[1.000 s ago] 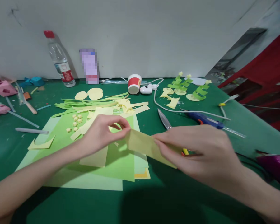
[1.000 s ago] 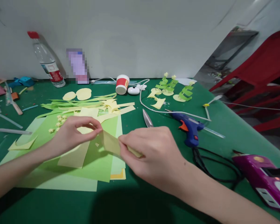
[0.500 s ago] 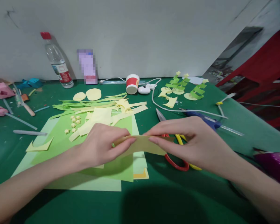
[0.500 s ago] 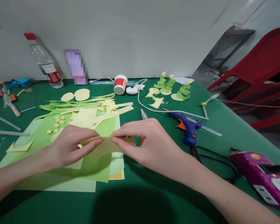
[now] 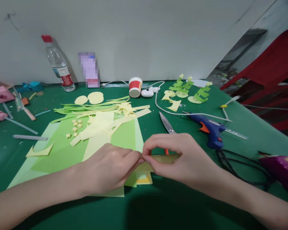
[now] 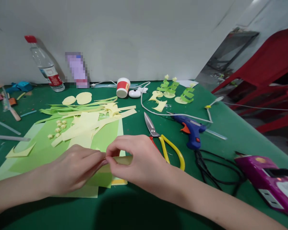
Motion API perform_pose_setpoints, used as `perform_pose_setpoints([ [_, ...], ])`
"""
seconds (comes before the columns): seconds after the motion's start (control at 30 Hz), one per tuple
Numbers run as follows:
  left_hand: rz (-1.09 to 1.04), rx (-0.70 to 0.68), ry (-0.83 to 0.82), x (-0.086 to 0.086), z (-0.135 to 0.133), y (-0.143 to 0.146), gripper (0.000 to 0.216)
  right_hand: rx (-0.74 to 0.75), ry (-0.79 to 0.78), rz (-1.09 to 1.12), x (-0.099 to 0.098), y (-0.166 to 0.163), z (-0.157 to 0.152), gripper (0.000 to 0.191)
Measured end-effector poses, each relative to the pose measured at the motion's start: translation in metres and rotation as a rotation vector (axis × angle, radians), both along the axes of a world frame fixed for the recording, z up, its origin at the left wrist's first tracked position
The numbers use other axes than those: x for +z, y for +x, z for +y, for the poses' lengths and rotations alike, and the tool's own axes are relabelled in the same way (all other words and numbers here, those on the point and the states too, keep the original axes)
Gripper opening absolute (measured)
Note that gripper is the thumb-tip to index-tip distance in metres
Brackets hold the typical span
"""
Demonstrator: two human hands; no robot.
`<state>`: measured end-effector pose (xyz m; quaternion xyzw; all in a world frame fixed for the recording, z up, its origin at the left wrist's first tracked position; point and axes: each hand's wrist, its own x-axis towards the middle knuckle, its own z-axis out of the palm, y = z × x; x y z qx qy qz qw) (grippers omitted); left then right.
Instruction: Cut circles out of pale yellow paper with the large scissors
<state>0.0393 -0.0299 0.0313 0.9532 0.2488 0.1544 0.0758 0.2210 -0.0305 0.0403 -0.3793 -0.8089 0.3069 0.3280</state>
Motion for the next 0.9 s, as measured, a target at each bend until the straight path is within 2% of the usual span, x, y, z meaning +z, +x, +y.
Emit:
perform_pose_setpoints([
  [0.2,-0.153,0.049,-0.109,0.012,-0.001,-0.003,0.033,-0.079,0.047,-0.07,0.013,0.01,0.005,0.016],
  [0.4,-0.179,0.142,-0.079,0.027,0.004,-0.011,0.029,-0.144,0.03,-0.139,0.021,0.035,0.021,0.012],
  [0.53,-0.191,0.18,-0.075,0.029,0.005,-0.012,0.031,-0.286,0.239,-0.218,0.023,0.048,0.029,0.013],
  [0.63,-0.165,0.177,-0.09,0.025,0.004,-0.011,0.03,-0.39,0.354,-0.151,0.023,0.043,0.023,0.009],
  [0.7,-0.12,0.154,-0.119,0.021,0.004,-0.01,0.029,-0.289,0.321,-0.1,0.021,0.032,0.015,0.006],
  [0.8,-0.081,0.116,-0.148,0.016,0.003,-0.006,0.03,-0.123,0.173,-0.086,0.014,0.015,0.003,0.01],
  [0.9,-0.062,0.103,-0.149,0.013,0.001,-0.004,0.03,-0.088,0.09,-0.068,0.009,0.006,-0.001,0.013],
])
